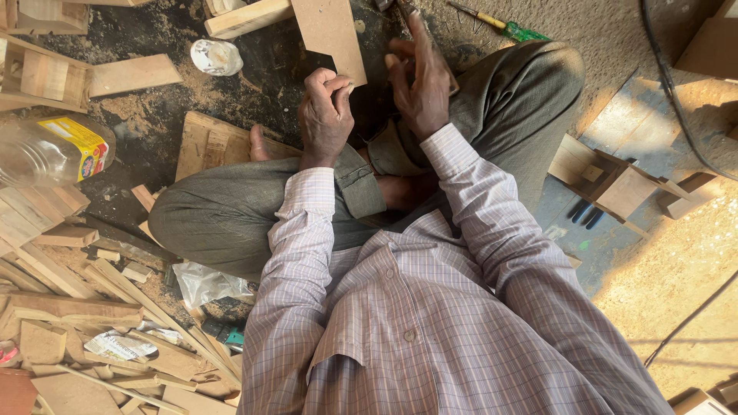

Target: The person sits on the floor and assembles small wooden boxes by hand. They pick up nails, position wooden pieces, and use a hammer to drive nails into the joints. The person repeatedly aligns and hammers nails to join the pieces into box shapes.

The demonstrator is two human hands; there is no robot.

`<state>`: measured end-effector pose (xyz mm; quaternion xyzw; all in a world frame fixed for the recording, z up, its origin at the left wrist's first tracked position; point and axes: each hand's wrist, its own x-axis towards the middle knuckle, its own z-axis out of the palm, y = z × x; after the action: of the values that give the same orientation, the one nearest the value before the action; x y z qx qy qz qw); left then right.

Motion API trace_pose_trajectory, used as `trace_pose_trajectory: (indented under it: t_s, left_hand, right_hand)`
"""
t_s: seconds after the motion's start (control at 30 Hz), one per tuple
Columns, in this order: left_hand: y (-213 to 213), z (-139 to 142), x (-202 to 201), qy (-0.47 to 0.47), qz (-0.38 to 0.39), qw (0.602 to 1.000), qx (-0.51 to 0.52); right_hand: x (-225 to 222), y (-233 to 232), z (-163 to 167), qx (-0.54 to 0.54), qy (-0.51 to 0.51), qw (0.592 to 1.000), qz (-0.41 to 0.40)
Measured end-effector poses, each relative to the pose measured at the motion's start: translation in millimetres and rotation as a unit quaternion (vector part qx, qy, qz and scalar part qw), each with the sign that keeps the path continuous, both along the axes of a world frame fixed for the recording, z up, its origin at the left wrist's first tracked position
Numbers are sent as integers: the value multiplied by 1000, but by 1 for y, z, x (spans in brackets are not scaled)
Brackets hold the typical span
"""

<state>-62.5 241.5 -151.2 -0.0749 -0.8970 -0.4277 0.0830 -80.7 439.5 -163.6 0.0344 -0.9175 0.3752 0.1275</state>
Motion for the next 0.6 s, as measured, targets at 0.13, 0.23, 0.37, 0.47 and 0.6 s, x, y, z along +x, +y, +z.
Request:
trace_pose_trajectory:
  t_s: [0.13, 0.23, 0.37, 0.47, 0.6]
  left_hand:
    - [2, 6, -3, 17, 0, 1000, -5]
    - [4, 12, -5, 26, -6, 1000, 5]
    - [6, 16, -7, 52, -4, 999, 11]
    - [8, 16, -9, 57, -9, 998, 21]
    - [11, 14, -11, 43, -1, 998, 40]
  right_hand:
    - [-18, 31, -16, 217, 7, 976, -26]
    - [-35, 42, -26, 193, -206, 959, 7]
    - [-31, 56, 9, 163, -183, 969, 11]
    - [7, 68, 67, 118, 43, 988, 84]
    - [31, 64, 119, -45, -253, 957, 132]
